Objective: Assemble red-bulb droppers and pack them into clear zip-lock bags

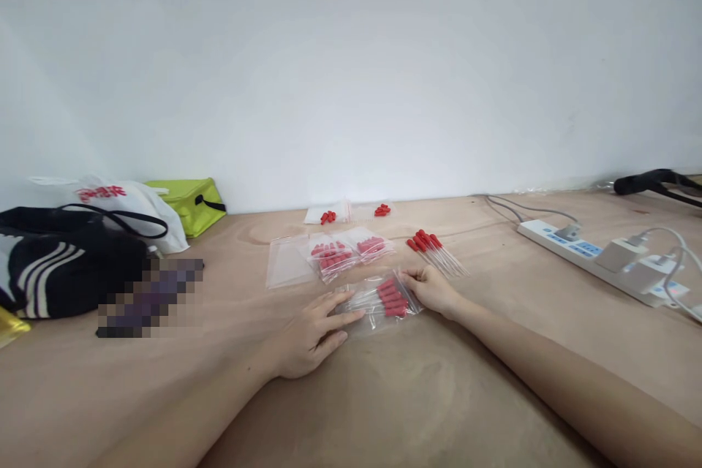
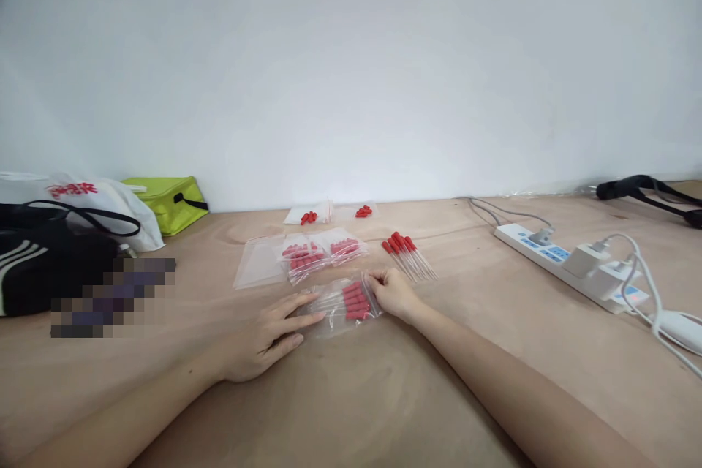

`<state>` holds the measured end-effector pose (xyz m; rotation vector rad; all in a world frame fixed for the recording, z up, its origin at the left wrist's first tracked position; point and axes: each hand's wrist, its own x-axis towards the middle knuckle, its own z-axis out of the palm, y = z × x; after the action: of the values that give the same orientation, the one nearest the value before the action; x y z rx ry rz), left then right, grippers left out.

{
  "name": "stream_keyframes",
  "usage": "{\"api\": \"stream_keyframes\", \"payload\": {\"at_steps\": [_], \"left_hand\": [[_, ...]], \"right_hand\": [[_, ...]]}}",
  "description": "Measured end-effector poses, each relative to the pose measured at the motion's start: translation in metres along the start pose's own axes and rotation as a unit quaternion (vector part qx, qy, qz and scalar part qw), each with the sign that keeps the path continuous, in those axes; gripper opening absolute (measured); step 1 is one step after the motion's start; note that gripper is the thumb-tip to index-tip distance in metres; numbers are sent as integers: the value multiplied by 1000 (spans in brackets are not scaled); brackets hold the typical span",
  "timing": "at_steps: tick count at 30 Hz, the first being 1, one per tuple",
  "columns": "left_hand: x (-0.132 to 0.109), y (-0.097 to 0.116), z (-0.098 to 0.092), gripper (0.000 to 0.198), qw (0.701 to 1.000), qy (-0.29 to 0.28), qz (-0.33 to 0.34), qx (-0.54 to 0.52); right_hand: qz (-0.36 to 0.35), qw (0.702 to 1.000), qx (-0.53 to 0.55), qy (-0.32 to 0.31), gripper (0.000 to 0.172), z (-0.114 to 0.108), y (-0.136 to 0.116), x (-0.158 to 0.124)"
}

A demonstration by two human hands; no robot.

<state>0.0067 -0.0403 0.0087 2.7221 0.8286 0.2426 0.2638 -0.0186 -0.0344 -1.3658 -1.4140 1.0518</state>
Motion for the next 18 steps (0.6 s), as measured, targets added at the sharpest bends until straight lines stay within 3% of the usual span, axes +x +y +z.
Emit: {"api": "stream_keyframes", "payload": {"at_steps": [3,8,12,15,18], "left_hand": [[0,-1,0,40,1000,0,5,5],[0,-3,1,41,1000,0,12,2],[-1,-6,4,38,999,23,30,15],[-1,-8,6,31,992,112,29,54],[0,-17,3,23,960,256,-46,101]], "right_hand": [[51,998,10,38,27,-2,-4,-1],[35,996,60,-54,28,0,-8,-3],[32,992,85,-88,33,-3,-9,-4],[44,980,132,-143,33,-13,-13,-8],[54,975,161,-143,29,-29,-16,-11]]}}
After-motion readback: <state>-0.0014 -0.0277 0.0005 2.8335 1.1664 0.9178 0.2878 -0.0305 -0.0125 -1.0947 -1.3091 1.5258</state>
